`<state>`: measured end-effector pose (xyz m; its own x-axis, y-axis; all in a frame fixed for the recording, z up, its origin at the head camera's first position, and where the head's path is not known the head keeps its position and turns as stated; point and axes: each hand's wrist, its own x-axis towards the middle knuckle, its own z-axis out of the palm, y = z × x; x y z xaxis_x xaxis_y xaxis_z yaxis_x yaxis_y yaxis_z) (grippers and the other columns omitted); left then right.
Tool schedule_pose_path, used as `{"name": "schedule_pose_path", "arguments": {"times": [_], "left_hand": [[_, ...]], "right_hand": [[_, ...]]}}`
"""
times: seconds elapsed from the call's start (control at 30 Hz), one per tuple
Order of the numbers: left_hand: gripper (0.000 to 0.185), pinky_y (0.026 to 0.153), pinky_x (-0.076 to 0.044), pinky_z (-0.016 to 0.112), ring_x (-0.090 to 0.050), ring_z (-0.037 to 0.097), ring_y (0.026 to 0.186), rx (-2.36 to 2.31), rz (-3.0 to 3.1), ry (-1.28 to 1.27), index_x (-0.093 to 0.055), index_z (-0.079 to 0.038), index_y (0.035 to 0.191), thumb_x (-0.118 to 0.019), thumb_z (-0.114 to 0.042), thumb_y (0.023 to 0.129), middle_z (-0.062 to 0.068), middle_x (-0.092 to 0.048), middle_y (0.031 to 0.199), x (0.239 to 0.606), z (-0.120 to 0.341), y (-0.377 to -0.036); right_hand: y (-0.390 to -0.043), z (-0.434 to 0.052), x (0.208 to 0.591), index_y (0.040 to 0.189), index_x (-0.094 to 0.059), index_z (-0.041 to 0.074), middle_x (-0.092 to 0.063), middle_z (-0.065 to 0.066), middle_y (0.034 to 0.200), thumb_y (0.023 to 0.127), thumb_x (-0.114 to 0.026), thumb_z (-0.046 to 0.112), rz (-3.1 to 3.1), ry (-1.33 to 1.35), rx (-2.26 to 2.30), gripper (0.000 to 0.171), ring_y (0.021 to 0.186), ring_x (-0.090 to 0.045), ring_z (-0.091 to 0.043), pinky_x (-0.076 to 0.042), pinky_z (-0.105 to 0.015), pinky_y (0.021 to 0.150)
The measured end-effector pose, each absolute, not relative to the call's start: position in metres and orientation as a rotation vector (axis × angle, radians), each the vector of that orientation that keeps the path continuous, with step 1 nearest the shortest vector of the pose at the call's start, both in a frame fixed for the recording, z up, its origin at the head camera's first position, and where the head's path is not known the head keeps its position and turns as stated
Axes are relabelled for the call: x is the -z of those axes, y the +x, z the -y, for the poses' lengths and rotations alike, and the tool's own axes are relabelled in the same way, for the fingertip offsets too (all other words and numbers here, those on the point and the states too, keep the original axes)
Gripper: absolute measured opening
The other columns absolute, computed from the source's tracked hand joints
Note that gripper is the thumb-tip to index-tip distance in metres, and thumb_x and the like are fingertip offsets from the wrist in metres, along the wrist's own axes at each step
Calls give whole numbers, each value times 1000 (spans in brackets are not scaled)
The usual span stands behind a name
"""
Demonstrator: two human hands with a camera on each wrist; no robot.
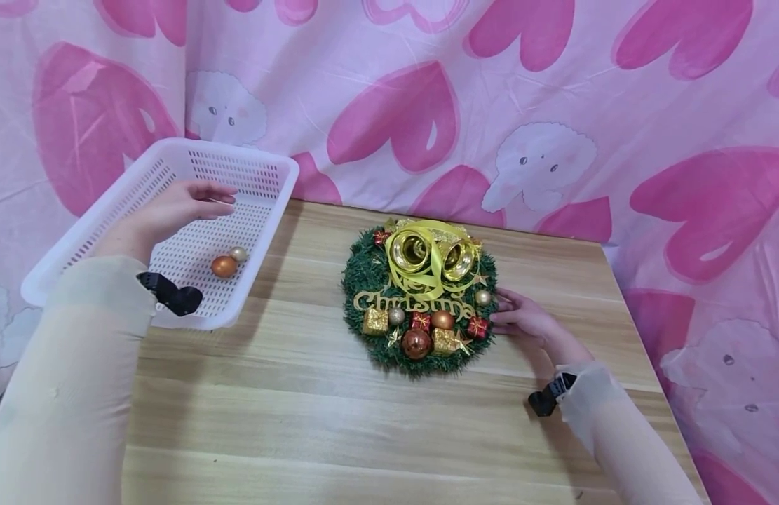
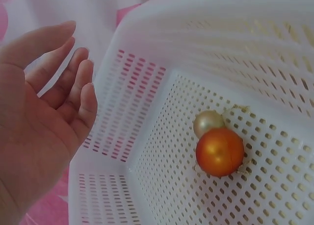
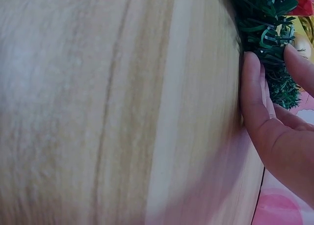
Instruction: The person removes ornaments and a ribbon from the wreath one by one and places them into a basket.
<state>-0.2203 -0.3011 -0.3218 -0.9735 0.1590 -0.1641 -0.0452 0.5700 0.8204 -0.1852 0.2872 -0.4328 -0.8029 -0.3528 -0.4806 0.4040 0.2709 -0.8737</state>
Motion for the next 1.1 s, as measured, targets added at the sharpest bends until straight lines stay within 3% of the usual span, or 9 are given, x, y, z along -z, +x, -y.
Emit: {"name": "schedule_pose_path", "arguments": {"times": [0.23,0.37,0.47,0.53,0.63,0.73,0.87,1.0,1.1], "left_hand": [[49,92,-40,29,-53,-6,93,-1366,-2614,115,-52,-15,130,-65,-35,87,-26,-58,96,315,282,-223],[53,103,-36,40,-51,0,103,-1378,-2583,156,-50,-14,133,-65,-35,87,-11,-61,115,310,265,-228],[55,108,-31,45,-48,7,111,-1348,-2579,173,-49,-14,135,-64,-36,87,3,-54,130,307,251,-230],[53,107,-33,42,-48,9,111,-1349,-2577,198,-49,-12,134,-64,-33,88,7,-53,131,307,242,-232],[46,100,-40,29,-52,7,105,-1393,-2558,259,-52,-8,130,-64,-24,89,1,-59,120,309,229,-233],[42,91,-44,19,-55,5,100,-1425,-2523,326,-54,-8,127,-65,-20,88,-6,-61,111,314,217,-235],[40,89,-44,20,-53,9,101,-1415,-2477,379,-55,-9,125,-64,-21,88,-3,-59,111,323,203,-238],[39,89,-45,23,-54,15,104,-1452,-2427,448,-55,-7,124,-64,-15,88,4,-60,113,330,188,-238],[39,88,-48,22,-57,18,104,-1498,-2371,507,-55,-3,124,-65,-10,86,9,-61,115,335,177,-238]], "right_hand": [[-186,-287,435,148,7,1,-12,-35,148,90,-49,-4,-1913,35,1614,80,88,-62,-4,-53,-30,87],[-187,-288,435,148,8,1,-4,-32,151,90,-48,-6,-1904,43,1620,80,87,-62,-3,-54,-29,87],[-188,-288,436,148,6,2,-23,-33,143,90,-49,-6,-1908,58,1623,81,86,-62,-4,-54,-29,86],[-188,-288,435,148,5,2,-43,-23,127,89,-50,-5,-1908,66,1630,81,85,-61,-4,-54,-29,85],[-188,-288,435,149,4,3,-47,-2,108,89,-52,-5,-1910,78,1635,82,83,-61,-5,-55,-29,84],[-187,-287,435,149,4,3,-44,-11,123,89,-51,-5,-1913,77,1633,82,84,-60,-4,-55,-29,85],[-186,-287,435,149,4,3,-28,-22,140,89,-51,-5,-1923,74,1626,82,85,-60,-4,-54,-29,85],[-186,-287,434,148,5,3,-42,-9,121,89,-52,-5,-1919,76,1632,83,86,-60,-5,-54,-29,86],[-185,-286,433,148,5,3,-42,0,108,89,-52,-5,-1910,78,1640,83,87,-60,-5,-54,-29,87]]}}
